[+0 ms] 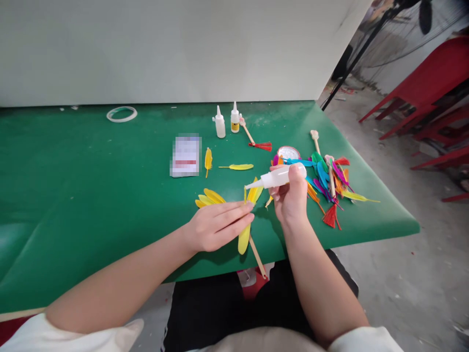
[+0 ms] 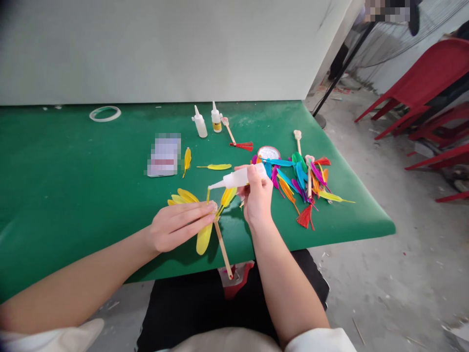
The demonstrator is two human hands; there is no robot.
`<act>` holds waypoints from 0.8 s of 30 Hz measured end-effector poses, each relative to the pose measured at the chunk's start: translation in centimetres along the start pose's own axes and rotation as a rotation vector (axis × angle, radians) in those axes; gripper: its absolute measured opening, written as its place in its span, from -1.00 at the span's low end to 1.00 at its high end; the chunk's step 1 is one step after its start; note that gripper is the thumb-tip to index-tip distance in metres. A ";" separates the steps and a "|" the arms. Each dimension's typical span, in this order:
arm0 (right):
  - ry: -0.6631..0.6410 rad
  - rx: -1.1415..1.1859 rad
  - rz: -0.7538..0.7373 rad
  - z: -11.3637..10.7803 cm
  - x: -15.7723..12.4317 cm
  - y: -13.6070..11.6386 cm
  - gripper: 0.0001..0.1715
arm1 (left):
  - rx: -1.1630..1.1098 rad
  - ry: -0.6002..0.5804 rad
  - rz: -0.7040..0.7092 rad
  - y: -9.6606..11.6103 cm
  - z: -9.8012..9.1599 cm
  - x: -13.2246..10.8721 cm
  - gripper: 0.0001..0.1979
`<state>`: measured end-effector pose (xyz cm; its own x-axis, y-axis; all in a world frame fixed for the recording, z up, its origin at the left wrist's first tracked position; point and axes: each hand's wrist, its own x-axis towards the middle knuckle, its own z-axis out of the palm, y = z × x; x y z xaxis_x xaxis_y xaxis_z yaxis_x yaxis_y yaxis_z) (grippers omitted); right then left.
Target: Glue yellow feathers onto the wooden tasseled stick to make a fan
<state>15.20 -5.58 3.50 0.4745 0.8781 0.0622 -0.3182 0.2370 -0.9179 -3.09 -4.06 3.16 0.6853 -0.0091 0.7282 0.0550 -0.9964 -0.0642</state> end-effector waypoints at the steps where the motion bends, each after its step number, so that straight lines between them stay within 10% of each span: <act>1: -0.005 -0.009 -0.002 0.0 0.0 0.0 -0.53 | 0.007 -0.002 -0.006 0.0 0.0 0.0 -0.76; 24: 0.089 0.087 0.035 -1.1 1.8 -0.1 -0.65 | -0.107 0.036 -0.120 0.4 0.0 -0.5 -0.73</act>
<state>17.02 -4.49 3.25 0.5316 0.8469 -0.0083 -0.4041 0.2450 -0.8813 -3.37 -4.43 2.79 0.6518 0.1092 0.7505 0.0555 -0.9938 0.0964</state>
